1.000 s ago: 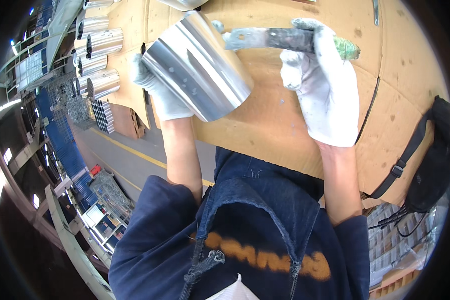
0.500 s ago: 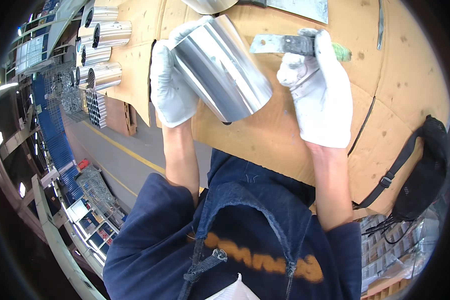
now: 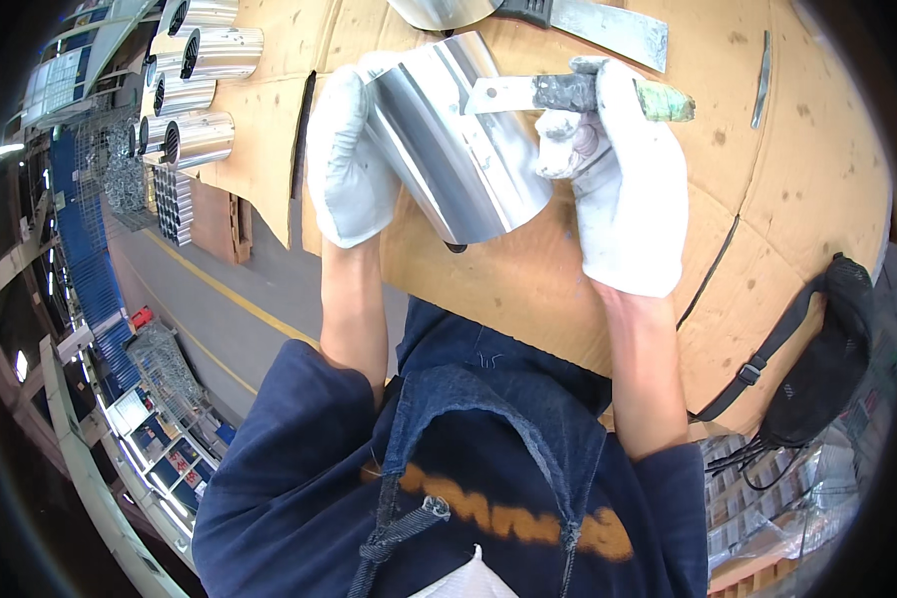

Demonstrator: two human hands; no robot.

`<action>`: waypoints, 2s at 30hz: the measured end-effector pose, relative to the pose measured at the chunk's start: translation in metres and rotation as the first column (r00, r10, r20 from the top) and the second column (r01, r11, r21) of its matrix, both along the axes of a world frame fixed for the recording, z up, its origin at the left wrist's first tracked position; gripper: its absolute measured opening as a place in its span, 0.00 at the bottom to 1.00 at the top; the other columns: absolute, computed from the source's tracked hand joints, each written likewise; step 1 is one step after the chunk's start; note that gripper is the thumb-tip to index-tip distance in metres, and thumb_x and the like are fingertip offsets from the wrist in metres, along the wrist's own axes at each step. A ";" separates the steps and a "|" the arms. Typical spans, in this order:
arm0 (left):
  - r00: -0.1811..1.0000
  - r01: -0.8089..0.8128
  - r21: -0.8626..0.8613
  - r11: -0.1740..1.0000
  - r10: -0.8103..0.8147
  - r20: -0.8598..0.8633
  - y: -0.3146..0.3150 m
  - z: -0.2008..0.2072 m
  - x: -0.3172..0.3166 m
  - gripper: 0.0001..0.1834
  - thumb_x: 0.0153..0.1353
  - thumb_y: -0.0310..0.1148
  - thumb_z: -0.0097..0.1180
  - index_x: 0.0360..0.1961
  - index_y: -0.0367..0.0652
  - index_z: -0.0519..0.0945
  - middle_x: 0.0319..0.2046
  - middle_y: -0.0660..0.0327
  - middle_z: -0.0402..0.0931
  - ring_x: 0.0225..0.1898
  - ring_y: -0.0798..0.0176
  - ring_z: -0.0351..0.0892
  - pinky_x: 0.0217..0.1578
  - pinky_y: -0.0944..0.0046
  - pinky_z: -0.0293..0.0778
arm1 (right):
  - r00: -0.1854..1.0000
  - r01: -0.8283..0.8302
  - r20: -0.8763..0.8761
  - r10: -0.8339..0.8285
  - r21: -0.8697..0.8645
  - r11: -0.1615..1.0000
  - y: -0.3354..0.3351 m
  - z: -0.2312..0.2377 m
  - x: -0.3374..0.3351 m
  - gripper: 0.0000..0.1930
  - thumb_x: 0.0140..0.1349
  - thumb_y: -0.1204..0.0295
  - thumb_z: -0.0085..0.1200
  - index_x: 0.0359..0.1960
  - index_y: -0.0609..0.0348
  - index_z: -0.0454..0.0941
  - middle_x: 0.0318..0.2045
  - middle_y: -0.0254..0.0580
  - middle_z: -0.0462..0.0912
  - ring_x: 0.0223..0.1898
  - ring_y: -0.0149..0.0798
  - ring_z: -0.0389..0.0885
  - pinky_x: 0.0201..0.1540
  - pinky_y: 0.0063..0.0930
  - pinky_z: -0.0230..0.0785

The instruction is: Scraping residue or imperfections from a metal cup using a putty knife.

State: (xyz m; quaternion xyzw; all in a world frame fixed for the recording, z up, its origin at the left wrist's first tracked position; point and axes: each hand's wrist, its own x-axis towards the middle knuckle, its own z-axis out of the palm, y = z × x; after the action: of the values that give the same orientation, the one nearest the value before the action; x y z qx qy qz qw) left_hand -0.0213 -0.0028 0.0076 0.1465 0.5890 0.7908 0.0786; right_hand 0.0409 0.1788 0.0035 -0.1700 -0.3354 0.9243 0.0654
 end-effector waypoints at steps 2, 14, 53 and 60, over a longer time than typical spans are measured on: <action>0.999 -0.028 0.035 0.999 0.026 0.035 0.001 0.001 0.000 0.13 0.64 0.30 0.44 0.40 0.31 0.76 0.40 0.59 0.74 0.43 0.67 0.70 0.48 0.69 0.62 | 1.000 -0.020 -0.004 0.020 0.024 1.000 -0.001 0.002 -0.001 0.15 0.65 0.67 0.45 0.47 0.66 0.71 0.32 0.39 0.78 0.30 0.29 0.77 0.34 0.24 0.71; 0.999 -0.046 -0.171 0.984 0.041 -0.032 -0.002 0.013 0.001 0.15 0.65 0.34 0.46 0.43 0.30 0.74 0.39 0.60 0.74 0.40 0.70 0.70 0.46 0.70 0.63 | 0.999 0.039 0.014 -0.042 0.174 0.984 0.006 0.001 0.002 0.14 0.65 0.68 0.45 0.46 0.66 0.73 0.34 0.38 0.78 0.31 0.28 0.76 0.35 0.21 0.70; 0.990 -0.134 -0.540 0.831 0.129 -0.048 0.010 0.034 -0.004 0.16 0.62 0.30 0.50 0.45 0.27 0.75 0.39 0.51 0.78 0.40 0.64 0.77 0.41 0.68 0.71 | 0.989 0.065 0.101 -0.112 0.387 0.920 -0.007 0.001 0.012 0.14 0.67 0.66 0.43 0.45 0.65 0.71 0.25 0.36 0.77 0.21 0.25 0.70 0.22 0.17 0.59; 0.988 -0.140 -0.534 0.833 0.154 -0.020 0.010 0.037 -0.002 0.16 0.61 0.30 0.50 0.45 0.27 0.75 0.39 0.51 0.78 0.39 0.64 0.77 0.41 0.68 0.71 | 0.992 0.030 0.097 -0.074 0.398 0.917 -0.011 0.007 0.012 0.14 0.66 0.66 0.43 0.45 0.65 0.71 0.24 0.37 0.77 0.19 0.26 0.69 0.21 0.18 0.58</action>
State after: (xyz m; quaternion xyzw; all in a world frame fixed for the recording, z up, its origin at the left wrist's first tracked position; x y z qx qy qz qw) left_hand -0.0235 0.0076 0.0450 0.0638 0.7942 0.6010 0.0623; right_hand 0.0529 0.1679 0.0105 -0.2130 -0.5136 0.8246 0.1042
